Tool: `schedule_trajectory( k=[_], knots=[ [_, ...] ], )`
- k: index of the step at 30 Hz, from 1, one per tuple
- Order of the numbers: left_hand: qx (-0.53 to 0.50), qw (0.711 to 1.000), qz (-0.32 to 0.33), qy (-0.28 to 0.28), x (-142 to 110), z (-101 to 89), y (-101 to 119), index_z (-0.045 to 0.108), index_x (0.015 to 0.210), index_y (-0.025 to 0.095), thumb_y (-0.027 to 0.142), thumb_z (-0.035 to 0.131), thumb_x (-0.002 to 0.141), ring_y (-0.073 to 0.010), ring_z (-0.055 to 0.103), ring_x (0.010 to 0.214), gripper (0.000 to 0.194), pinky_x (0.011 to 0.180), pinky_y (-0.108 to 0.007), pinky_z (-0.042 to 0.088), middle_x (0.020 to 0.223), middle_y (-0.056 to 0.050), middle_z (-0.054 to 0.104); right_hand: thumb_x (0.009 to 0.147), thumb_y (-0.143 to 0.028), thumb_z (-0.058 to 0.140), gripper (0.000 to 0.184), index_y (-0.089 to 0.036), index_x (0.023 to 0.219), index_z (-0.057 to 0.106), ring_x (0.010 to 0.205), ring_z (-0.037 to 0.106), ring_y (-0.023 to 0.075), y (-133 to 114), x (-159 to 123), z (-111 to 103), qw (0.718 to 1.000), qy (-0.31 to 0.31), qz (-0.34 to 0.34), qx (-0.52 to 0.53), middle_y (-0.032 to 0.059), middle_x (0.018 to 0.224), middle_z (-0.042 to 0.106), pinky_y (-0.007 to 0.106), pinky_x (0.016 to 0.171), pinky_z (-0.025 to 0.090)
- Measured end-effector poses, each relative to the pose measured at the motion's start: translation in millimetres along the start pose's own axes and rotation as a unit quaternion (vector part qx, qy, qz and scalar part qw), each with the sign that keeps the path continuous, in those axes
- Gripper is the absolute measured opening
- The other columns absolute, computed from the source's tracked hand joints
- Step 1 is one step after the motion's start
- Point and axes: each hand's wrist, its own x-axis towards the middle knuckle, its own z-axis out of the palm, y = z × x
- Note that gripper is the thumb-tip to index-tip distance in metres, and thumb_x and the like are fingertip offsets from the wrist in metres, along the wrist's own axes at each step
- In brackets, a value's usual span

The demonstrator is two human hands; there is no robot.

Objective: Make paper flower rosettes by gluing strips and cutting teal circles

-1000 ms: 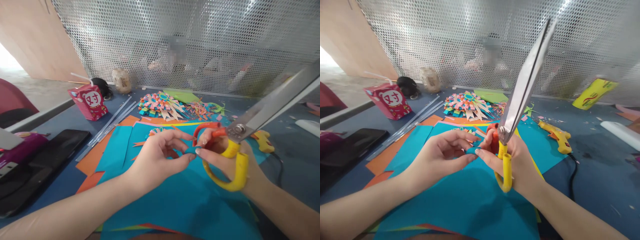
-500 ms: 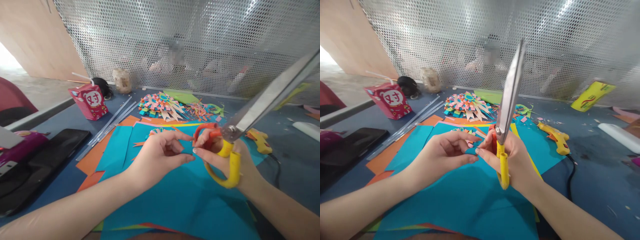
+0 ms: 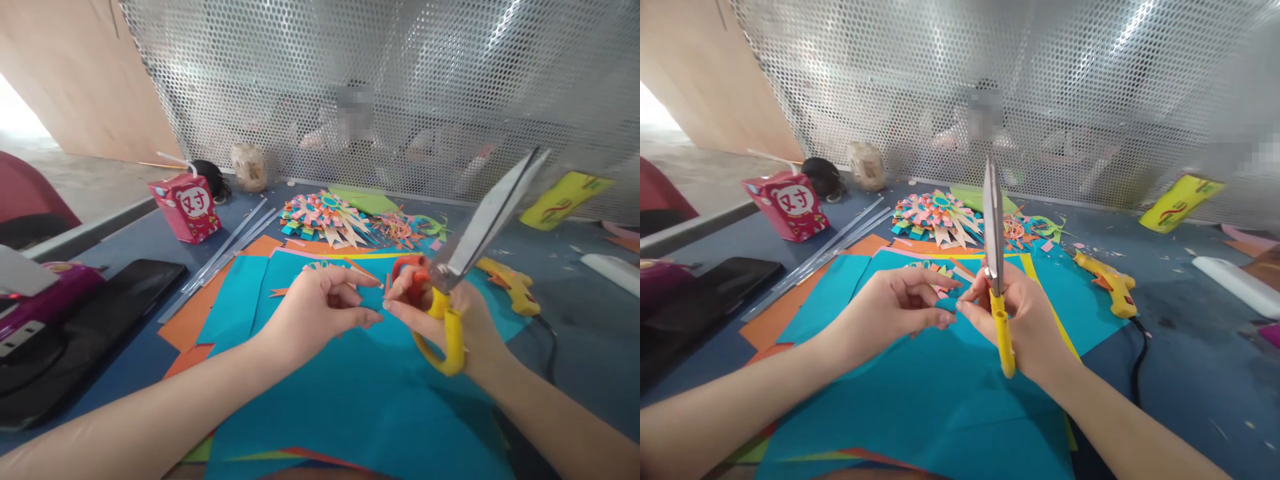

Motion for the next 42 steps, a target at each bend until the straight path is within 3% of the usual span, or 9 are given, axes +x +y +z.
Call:
schedule_trajectory(
  k=[3,7,12,17,21,27,33,36,42],
  knots=[
    [-0.023,1.0,-0.004,0.0,-0.2,1.0,0.1,0.062,0.092,0.017,0.02,0.072,0.061,-0.0051,0.048,0.046,0.032,0.039,-0.014,0.037,0.057,0.005,0.056,0.068,-0.018,0.064,0.018,-0.023,0.072,0.047,0.054,0.057,0.0093,0.2,-0.6,0.4,1.0,0.016,0.004,0.023,-0.0066,0.062,0.057,0.02,0.05,0.05],
    [-0.049,0.998,0.038,0.023,0.3,3.0,-1.2,0.063,0.085,0.017,0.021,0.07,0.065,-0.0044,0.049,0.048,0.022,0.042,-0.014,0.04,0.065,0.003,0.061,0.062,-0.017,0.064,0.02,-0.023,0.07,0.048,0.054,0.057,0.0085,-3.5,-0.6,0.5,0.997,0.076,-0.016,0.022,-0.0072,0.061,0.054,0.02,0.053,0.05],
    [-0.057,0.997,0.036,0.027,-1.4,3.5,1.1,0.062,0.083,0.017,0.021,0.069,0.065,-0.0046,0.048,0.048,0.02,0.041,-0.015,0.041,0.068,0.003,0.058,0.066,-0.021,0.064,0.017,-0.021,0.073,0.049,0.056,0.057,0.0108,-4.3,-0.3,-0.6,0.996,0.072,0.002,-0.048,-0.0032,0.065,0.058,0.022,0.052,0.049],
    [-0.097,0.995,0.0,0.02,-1.5,5.7,4.2,0.061,0.084,0.015,0.019,0.068,0.065,-0.008,0.055,0.054,0.021,0.046,-0.017,0.046,0.065,0.002,0.059,0.061,-0.017,0.066,0.022,-0.021,0.068,0.045,0.054,0.052,0.0083,-5.6,0.9,1.9,0.996,0.072,0.029,0.031,-0.0066,0.06,0.05,0.022,0.055,0.049],
    [-0.134,0.991,0.005,0.022,-1.3,7.0,2.9,0.061,0.085,0.015,0.019,0.07,0.064,-0.0093,0.057,0.054,0.024,0.044,-0.017,0.045,0.062,0.001,0.063,0.06,-0.02,0.068,0.026,-0.022,0.065,0.043,0.054,0.051,0.0081,-8.9,1.7,2.6,0.994,0.07,0.013,0.078,-0.0071,0.061,0.047,0.021,0.054,0.047],
    [-0.187,0.976,0.077,0.078,-5.6,2.7,8.0,0.06,0.081,0.013,0.018,0.069,0.067,-0.008,0.058,0.055,0.018,0.047,-0.017,0.047,0.065,0.0,0.063,0.071,-0.024,0.063,0.017,-0.022,0.072,0.046,0.065,0.055,0.0119,-4.2,-1.9,-2.5,0.997,0.043,-0.02,-0.067,-0.0021,0.072,0.053,0.023,0.058,0.046],
    [-0.232,0.942,0.176,0.167,-9.4,-4.6,14.2,0.049,0.094,0.02,0.015,0.067,0.069,-0.0057,0.055,0.049,0.031,0.047,-0.018,0.048,0.064,0.007,0.057,0.072,-0.038,0.061,0.024,-0.023,0.084,0.047,0.059,0.049,0.0138,4.7,-7.5,-6.6,0.977,0.026,-0.026,-0.211,-0.0013,0.071,0.051,0.026,0.05,0.044],
    [-0.253,0.935,0.184,0.167,-12.0,-4.0,15.9,0.045,0.091,0.022,0.012,0.067,0.068,-0.0063,0.055,0.049,0.033,0.047,-0.018,0.048,0.064,0.008,0.058,0.071,-0.041,0.06,0.024,-0.024,0.082,0.048,0.055,0.045,0.0137,2.0,-9.7,-4.7,0.97,0.02,-0.018,-0.243,-0.0019,0.067,0.05,0.026,0.048,0.042],
    [-0.277,0.929,0.195,0.146,-14.9,-1.6,19.8,0.042,0.086,0.023,0.01,0.065,0.068,-0.0071,0.057,0.049,0.032,0.044,-0.017,0.047,0.063,0.008,0.059,0.066,-0.038,0.066,0.025,-0.024,0.077,0.049,0.054,0.05,0.0139,-4.6,-9.1,0.0,0.976,-0.011,0.032,-0.214,-0.0016,0.066,0.052,0.025,0.049,0.046]
  ],
)
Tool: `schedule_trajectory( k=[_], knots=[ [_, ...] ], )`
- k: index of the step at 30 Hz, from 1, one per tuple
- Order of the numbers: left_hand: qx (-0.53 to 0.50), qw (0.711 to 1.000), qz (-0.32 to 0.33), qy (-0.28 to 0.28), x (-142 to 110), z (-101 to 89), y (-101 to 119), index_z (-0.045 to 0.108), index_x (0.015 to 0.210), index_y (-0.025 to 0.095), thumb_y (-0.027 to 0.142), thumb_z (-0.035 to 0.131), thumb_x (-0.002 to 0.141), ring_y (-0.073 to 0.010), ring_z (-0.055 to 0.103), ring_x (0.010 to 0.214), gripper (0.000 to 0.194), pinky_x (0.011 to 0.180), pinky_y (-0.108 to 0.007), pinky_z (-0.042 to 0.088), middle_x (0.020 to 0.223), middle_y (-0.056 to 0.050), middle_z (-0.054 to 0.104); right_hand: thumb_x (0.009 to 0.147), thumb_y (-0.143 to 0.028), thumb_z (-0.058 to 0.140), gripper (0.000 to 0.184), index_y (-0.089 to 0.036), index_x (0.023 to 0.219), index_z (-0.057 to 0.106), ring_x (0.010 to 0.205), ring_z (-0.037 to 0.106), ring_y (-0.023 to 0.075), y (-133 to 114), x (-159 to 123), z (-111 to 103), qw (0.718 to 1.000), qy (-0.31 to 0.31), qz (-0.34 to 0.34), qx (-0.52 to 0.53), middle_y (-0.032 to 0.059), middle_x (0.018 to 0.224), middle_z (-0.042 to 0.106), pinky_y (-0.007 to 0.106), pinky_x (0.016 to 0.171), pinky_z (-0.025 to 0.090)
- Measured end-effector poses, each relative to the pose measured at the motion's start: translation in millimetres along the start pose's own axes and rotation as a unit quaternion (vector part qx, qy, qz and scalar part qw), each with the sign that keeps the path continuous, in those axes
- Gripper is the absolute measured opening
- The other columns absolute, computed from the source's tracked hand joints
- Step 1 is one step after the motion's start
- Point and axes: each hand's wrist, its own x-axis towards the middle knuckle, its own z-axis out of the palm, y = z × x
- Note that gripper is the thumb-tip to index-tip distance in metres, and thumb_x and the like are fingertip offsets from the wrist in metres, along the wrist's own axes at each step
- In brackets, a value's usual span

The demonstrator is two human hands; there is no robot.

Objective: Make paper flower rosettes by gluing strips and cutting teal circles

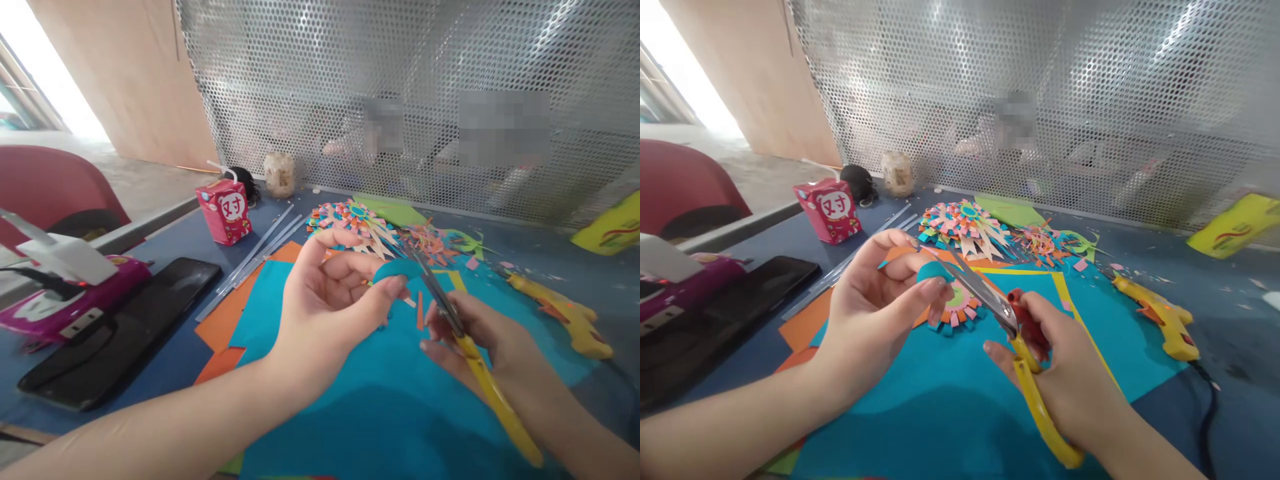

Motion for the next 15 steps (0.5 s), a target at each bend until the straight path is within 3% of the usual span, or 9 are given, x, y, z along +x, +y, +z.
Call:
schedule_trajectory(
  k=[4,12,15],
  knots=[
    [0.01,1.0,0.006,0.01,1.0,-0.2,0.1,0.043,0.085,0.022,0.009,0.065,0.067,-0.0072,0.058,0.051,0.031,0.045,-0.017,0.048,0.066,0.007,0.059,0.066,-0.036,0.064,0.021,-0.024,0.076,0.05,0.055,0.051,0.0144,0.5,-0.1,-0.1,1.0,-0.01,0.005,0.026,-0.0015,0.066,0.053,0.024,0.048,0.046],
    [0.019,1.0,0.011,0.003,-0.1,-1.0,-1.9,0.042,0.081,0.021,0.006,0.064,0.066,-0.0067,0.057,0.055,0.031,0.047,-0.017,0.049,0.069,0.006,0.057,0.072,-0.035,0.059,0.017,-0.025,0.08,0.049,0.065,0.056,0.0165,5.3,-3.4,-2.7,0.994,-0.088,0.036,0.051,0.0008,0.077,0.057,0.024,0.05,0.045],
    [0.028,1.0,0.012,0.006,0.1,-0.9,-2.2,0.042,0.081,0.021,0.007,0.063,0.066,-0.0073,0.056,0.056,0.03,0.047,-0.017,0.048,0.068,0.006,0.057,0.074,-0.037,0.058,0.016,-0.025,0.077,0.049,0.059,0.053,0.0154,5.4,-3.9,-4.3,0.995,-0.092,0.021,0.027,-0.0003,0.07,0.056,0.024,0.047,0.043]
  ],
)
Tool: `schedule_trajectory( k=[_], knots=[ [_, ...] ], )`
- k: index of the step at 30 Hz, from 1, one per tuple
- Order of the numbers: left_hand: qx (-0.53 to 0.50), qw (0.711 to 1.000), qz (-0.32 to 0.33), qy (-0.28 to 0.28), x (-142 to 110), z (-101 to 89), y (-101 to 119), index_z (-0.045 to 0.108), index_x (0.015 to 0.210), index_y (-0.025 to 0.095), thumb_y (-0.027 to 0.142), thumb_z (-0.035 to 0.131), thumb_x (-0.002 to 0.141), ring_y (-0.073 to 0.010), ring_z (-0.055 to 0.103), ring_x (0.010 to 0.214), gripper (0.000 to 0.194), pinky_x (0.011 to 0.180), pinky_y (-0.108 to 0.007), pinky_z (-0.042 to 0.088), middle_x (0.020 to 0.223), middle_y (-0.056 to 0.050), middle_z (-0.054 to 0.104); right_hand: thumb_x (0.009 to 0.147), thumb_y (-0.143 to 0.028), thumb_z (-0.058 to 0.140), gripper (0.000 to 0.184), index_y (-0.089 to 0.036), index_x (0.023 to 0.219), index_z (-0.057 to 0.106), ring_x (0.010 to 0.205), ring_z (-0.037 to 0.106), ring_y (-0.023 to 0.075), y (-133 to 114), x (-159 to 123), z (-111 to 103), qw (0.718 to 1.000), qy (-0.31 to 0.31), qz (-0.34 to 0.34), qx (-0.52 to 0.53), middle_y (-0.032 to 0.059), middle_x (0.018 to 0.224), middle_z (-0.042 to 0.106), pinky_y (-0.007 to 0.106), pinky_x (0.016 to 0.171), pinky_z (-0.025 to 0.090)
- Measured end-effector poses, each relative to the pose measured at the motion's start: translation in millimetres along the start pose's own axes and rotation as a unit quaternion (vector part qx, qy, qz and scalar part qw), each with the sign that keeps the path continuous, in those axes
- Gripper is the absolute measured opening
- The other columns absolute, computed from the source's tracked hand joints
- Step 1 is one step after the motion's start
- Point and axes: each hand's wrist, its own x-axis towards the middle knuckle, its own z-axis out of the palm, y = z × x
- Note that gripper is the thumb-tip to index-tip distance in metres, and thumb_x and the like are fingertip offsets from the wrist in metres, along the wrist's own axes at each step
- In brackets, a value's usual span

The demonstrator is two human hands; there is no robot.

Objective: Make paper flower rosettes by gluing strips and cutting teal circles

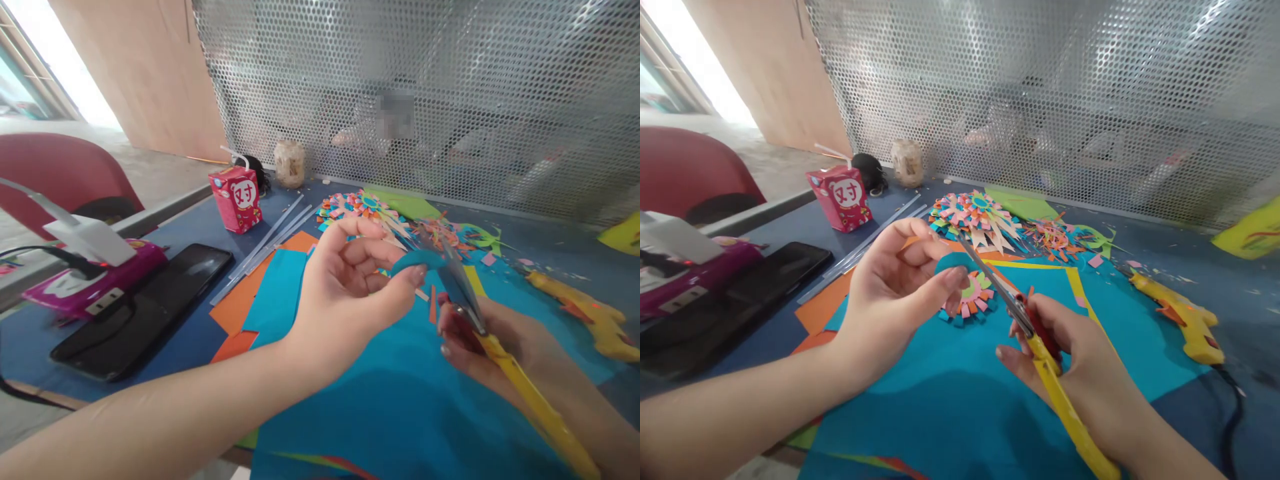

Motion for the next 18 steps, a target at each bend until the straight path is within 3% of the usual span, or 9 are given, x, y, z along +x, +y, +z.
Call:
schedule_trajectory(
  k=[6,11,18],
  knots=[
    [0.015,1.0,-0.004,0.008,0.4,-0.6,-1.3,0.042,0.08,0.022,0.01,0.065,0.066,-0.0082,0.057,0.056,0.029,0.046,-0.018,0.048,0.068,0.005,0.058,0.07,-0.039,0.062,0.018,-0.024,0.075,0.052,0.058,0.055,0.016,-2.3,1.6,0.2,1.0,0.014,-0.001,0.001,0.001,0.071,0.058,0.024,0.045,0.043],
    [0.018,1.0,0.003,0.011,0.6,-0.5,-1.5,0.043,0.08,0.022,0.01,0.065,0.066,-0.0088,0.058,0.058,0.029,0.046,-0.018,0.048,0.067,0.005,0.057,0.066,-0.04,0.065,0.021,-0.023,0.069,0.053,0.054,0.053,0.0145,-3.6,0.6,6.2,0.996,0.067,0.008,0.049,0.0011,0.068,0.058,0.022,0.044,0.044],
    [0.016,1.0,0.001,0.009,1.8,0.0,0.0,0.042,0.08,0.022,0.009,0.064,0.067,-0.0083,0.057,0.056,0.029,0.046,-0.018,0.048,0.067,0.006,0.057,0.066,-0.038,0.067,0.021,-0.022,0.067,0.054,0.053,0.052,0.0126,-0.3,2.3,0.8,0.999,0.029,-0.001,0.025,0.0007,0.068,0.056,0.02,0.046,0.047]
  ],
)
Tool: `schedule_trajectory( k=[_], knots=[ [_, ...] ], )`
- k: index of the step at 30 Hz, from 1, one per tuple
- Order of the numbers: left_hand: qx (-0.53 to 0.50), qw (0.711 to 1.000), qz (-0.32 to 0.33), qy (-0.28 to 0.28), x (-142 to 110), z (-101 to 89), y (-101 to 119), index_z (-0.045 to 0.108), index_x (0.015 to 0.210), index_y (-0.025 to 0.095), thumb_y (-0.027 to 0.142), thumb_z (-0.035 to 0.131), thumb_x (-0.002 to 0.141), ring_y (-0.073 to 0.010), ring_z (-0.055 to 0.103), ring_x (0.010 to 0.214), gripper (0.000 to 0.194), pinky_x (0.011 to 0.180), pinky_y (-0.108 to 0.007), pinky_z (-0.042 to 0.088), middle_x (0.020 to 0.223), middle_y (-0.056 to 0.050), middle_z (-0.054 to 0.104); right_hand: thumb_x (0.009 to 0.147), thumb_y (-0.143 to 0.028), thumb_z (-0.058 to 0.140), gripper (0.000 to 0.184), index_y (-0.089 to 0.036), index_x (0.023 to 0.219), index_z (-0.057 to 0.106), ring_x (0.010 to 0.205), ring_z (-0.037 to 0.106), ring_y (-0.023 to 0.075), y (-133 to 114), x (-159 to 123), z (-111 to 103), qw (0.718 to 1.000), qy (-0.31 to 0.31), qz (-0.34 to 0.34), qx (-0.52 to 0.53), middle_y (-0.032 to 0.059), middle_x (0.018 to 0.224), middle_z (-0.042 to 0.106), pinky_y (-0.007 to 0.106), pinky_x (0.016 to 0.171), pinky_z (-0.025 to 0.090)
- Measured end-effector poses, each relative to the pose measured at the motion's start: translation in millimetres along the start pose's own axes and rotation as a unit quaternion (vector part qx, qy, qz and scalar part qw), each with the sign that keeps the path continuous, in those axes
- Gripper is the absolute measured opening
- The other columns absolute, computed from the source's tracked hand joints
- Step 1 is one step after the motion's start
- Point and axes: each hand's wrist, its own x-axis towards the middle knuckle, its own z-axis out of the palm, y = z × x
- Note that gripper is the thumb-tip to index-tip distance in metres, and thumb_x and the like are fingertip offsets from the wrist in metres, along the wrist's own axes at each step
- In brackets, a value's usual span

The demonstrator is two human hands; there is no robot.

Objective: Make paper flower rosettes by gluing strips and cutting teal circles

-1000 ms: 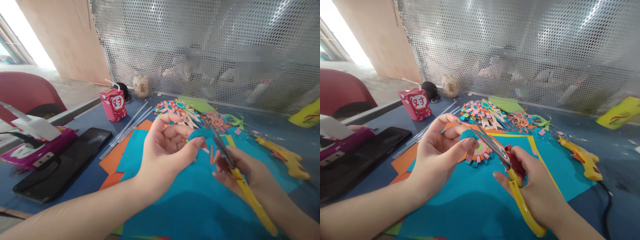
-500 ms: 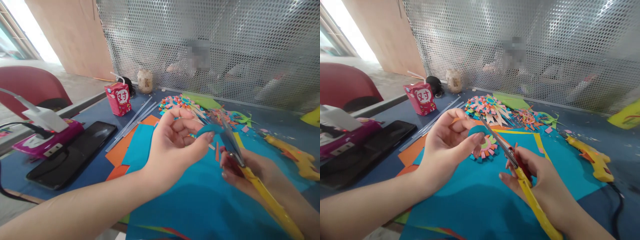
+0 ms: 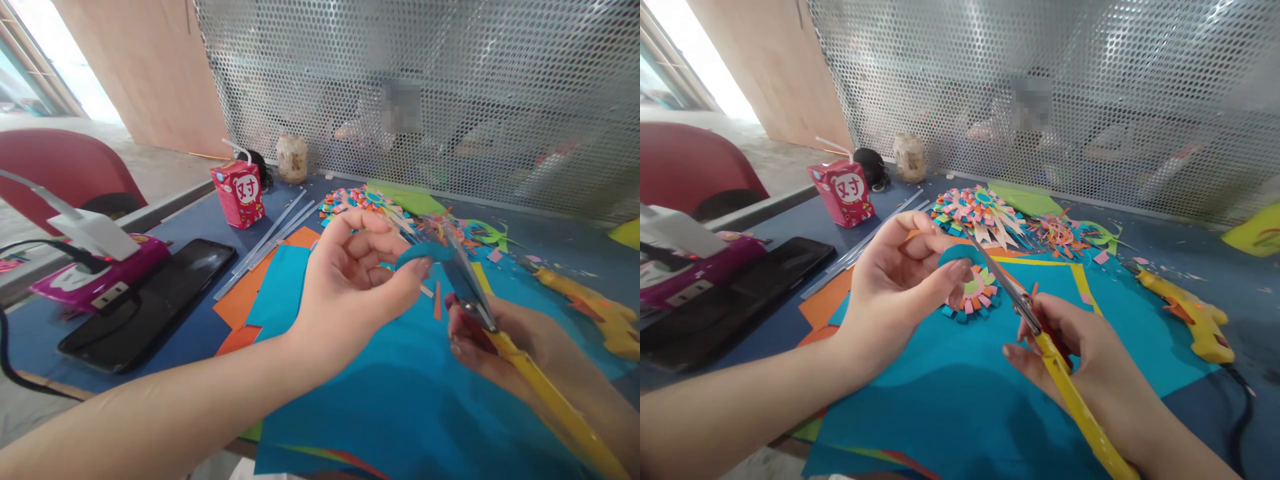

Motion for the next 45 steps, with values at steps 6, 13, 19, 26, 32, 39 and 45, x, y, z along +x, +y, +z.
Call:
schedule_trajectory(
  k=[6,13,19,26,32,39,45],
  knots=[
    [-0.009,1.0,0.002,0.005,-0.5,0.5,1.0,0.043,0.079,0.021,0.007,0.064,0.066,-0.0071,0.057,0.055,0.028,0.046,-0.017,0.049,0.068,0.006,0.057,0.066,-0.032,0.067,0.016,-0.022,0.068,0.055,0.05,0.054,0.014,11.7,5.6,-8.4,0.997,-0.065,-0.029,-0.004,0.0001,0.06,0.055,0.02,0.043,0.047],
    [-0.015,0.999,0.029,0.003,1.0,-1.1,0.0,0.043,0.078,0.02,0.009,0.066,0.066,-0.0055,0.054,0.048,0.028,0.042,-0.017,0.049,0.066,0.006,0.055,0.065,-0.031,0.065,0.015,-0.024,0.072,0.054,0.048,0.055,0.014,21.2,7.0,-7.3,0.997,-0.076,-0.027,0.002,-0.003,0.059,0.053,0.02,0.041,0.047],
    [-0.025,0.999,0.041,-0.006,0.9,-1.5,-0.9,0.043,0.079,0.019,0.008,0.065,0.067,-0.0054,0.054,0.048,0.028,0.042,-0.017,0.05,0.065,0.006,0.055,0.068,-0.029,0.061,0.01,-0.024,0.074,0.055,0.046,0.053,0.0115,19.7,7.6,-8.4,0.993,-0.049,-0.08,-0.068,-0.0047,0.057,0.052,0.019,0.042,0.046],
    [-0.03,0.998,0.047,0.003,3.2,-3.2,-2.7,0.044,0.081,0.019,0.012,0.067,0.068,-0.006,0.056,0.048,0.027,0.041,-0.017,0.049,0.065,0.006,0.057,0.065,-0.037,0.059,0.019,-0.023,0.059,0.048,0.044,0.048,0.0114,0.9,0.8,-2.4,0.998,-0.004,-0.006,-0.061,-0.0036,0.054,0.048,0.02,0.038,0.041],
    [-0.037,0.998,0.053,0.003,4.2,-4.3,-3.8,0.045,0.081,0.019,0.012,0.067,0.068,-0.0069,0.057,0.05,0.026,0.041,-0.017,0.049,0.066,0.005,0.057,0.058,-0.04,0.063,0.025,-0.022,0.054,0.045,0.044,0.039,0.0096,-15.3,-3.3,3.3,0.997,0.023,0.072,0.002,-0.0038,0.052,0.044,0.019,0.037,0.033],
    [-0.042,0.998,0.044,-0.002,3.3,-4.5,-3.4,0.045,0.083,0.019,0.01,0.064,0.07,-0.0075,0.059,0.052,0.025,0.042,-0.017,0.049,0.065,0.006,0.056,0.056,-0.04,0.063,0.025,-0.022,0.053,0.047,0.044,0.04,0.0082,-18.0,-3.6,6.1,0.994,0.032,0.099,0.036,-0.0049,0.052,0.045,0.017,0.039,0.033],
    [-0.028,0.999,0.013,-0.01,2.4,-3.4,-4.1,0.043,0.082,0.019,0.011,0.066,0.069,-0.0092,0.06,0.055,0.027,0.041,-0.017,0.048,0.064,0.005,0.058,0.057,-0.034,0.063,0.016,-0.024,0.058,0.051,0.047,0.044,0.0097,-10.4,-1.5,7.3,0.996,0.017,0.064,0.062,-0.005,0.054,0.047,0.018,0.04,0.037]
  ],
)
